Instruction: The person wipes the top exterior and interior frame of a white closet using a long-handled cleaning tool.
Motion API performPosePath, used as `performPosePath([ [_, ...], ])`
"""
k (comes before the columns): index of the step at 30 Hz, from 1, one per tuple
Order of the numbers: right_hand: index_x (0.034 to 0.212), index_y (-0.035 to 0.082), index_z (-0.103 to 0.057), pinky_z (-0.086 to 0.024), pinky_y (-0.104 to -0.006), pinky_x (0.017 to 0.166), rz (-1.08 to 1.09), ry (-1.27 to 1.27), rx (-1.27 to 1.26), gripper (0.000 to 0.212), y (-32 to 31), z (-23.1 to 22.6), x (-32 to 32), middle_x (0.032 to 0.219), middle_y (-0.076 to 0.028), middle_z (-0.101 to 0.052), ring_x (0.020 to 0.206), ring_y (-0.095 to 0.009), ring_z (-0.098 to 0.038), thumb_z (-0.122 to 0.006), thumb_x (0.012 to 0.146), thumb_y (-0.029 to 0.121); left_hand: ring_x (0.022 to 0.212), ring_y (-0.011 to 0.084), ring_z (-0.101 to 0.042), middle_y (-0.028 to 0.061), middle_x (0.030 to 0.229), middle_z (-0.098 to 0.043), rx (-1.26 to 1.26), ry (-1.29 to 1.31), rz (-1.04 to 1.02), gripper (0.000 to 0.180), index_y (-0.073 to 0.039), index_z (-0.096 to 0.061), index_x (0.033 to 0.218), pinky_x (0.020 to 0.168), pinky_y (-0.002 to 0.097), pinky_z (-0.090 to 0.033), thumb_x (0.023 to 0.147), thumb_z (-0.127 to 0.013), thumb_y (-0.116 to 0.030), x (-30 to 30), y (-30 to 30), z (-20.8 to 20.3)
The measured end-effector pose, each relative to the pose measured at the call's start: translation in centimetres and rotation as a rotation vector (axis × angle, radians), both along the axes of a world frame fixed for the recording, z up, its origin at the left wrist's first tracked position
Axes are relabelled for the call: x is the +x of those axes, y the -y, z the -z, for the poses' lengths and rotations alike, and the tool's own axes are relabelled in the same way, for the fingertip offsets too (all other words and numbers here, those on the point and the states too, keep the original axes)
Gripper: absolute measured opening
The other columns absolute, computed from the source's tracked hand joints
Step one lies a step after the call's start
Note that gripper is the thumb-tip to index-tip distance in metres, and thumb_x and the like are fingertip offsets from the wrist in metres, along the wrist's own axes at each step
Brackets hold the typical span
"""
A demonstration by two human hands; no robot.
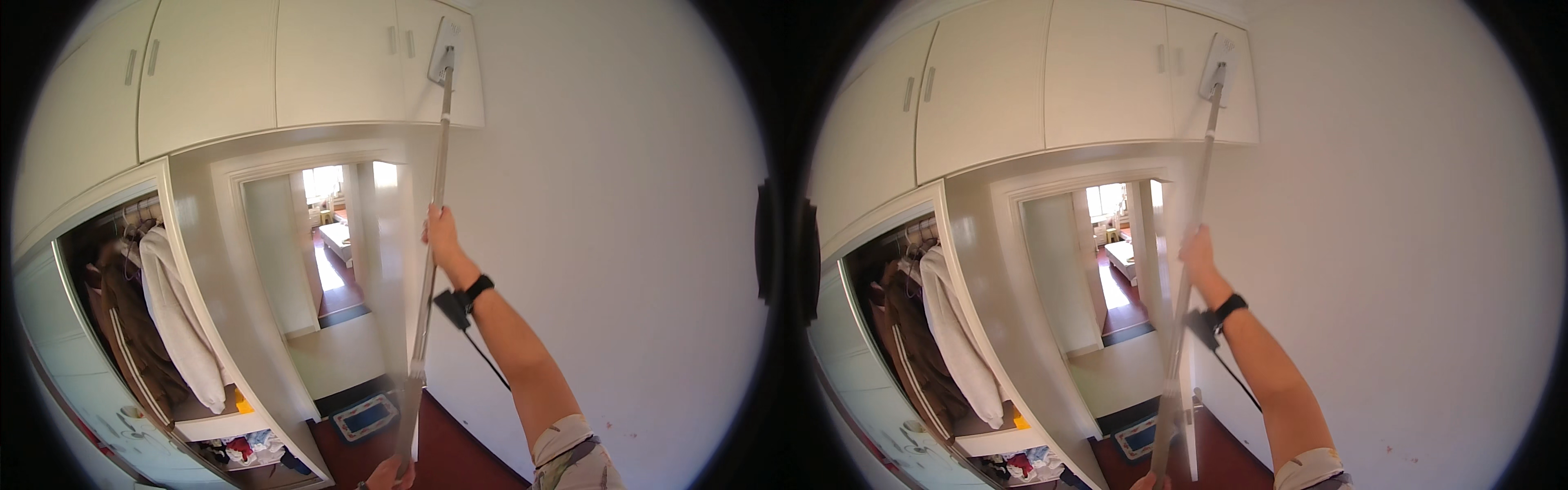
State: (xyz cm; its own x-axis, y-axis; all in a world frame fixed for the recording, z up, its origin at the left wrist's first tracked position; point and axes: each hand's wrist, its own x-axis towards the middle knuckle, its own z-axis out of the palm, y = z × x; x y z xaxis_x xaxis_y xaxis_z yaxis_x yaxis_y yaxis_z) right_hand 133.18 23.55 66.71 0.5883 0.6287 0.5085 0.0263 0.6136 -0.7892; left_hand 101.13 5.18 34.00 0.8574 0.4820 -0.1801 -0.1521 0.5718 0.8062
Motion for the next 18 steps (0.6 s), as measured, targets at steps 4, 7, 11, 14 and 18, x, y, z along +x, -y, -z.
performPosePath([
  [4, 0.101, 0.004, -0.04, -0.038, -0.0254, 0.042, 0.063, 0.02, -0.082, 0.03, 1.1, -2.0, -1.0, 0.066, -0.003, -0.043, 0.047, -0.009, -0.04, -0.046, 0.089, 0.031, 0.034, 0.012, -0.034, 0.0024, 0.049, -0.043, 0.099, 0.025, -0.07, 0.034, -0.012, -0.047, 0.07, 0.031, 0.0239, -0.026, 0.095, -0.04, -0.034, 1.6, 1.3, -1.3],
  [7, 0.101, 0.007, -0.041, -0.038, -0.0251, 0.043, 0.001, 0.007, -0.045, 0.029, 1.8, -0.6, -1.0, 0.067, -0.002, -0.043, 0.048, -0.009, -0.04, -0.046, 0.089, 0.032, 0.033, 0.0102, -0.033, 0.0021, 0.049, -0.044, 0.179, -0.034, -0.164, 0.027, -0.01, -0.052, 0.076, 0.031, 0.024, -0.026, 0.094, -0.043, -0.028, 0.9, 2.3, -1.5],
  [11, 0.102, 0.008, -0.042, -0.038, -0.0245, 0.045, -0.182, -0.123, 0.037, 0.027, 3.6, -1.1, -5.3, 0.067, -0.001, -0.043, 0.05, -0.008, -0.04, -0.046, 0.09, 0.032, 0.034, 0.0081, -0.034, -0.0004, 0.048, -0.043, 0.271, -0.1, -0.314, 0.021, -0.007, -0.056, 0.084, 0.032, 0.0236, -0.027, 0.092, -0.048, -0.024, -2.5, 1.6, -0.3],
  [14, 0.102, 0.01, -0.044, -0.038, -0.0239, 0.048, -0.35, -0.205, 0.131, 0.025, 4.7, -4.3, -8.0, 0.068, 0.0, -0.043, 0.052, -0.008, -0.04, -0.044, 0.091, 0.033, 0.035, 0.007, -0.035, -0.002, 0.048, -0.042, 0.449, -0.177, -0.443, 0.019, -0.005, -0.055, 0.088, 0.032, 0.0227, -0.027, 0.091, -0.051, -0.023, -5.6, 0.7, -3.3],
  [18, 0.102, 0.011, -0.043, -0.04, -0.0272, 0.047, -0.505, -0.237, 0.186, 0.029, 2.5, -8.8, -12.5, 0.067, -0.002, -0.042, 0.052, -0.011, -0.041, -0.046, 0.089, 0.037, 0.039, 0.0046, -0.036, -0.0049, 0.05, -0.041, 0.375, -0.24, -0.748, 0.016, -0.006, -0.058, 0.09, 0.035, 0.0203, -0.027, 0.088, -0.054, -0.021, -10.9, -1.4, -6.2],
])
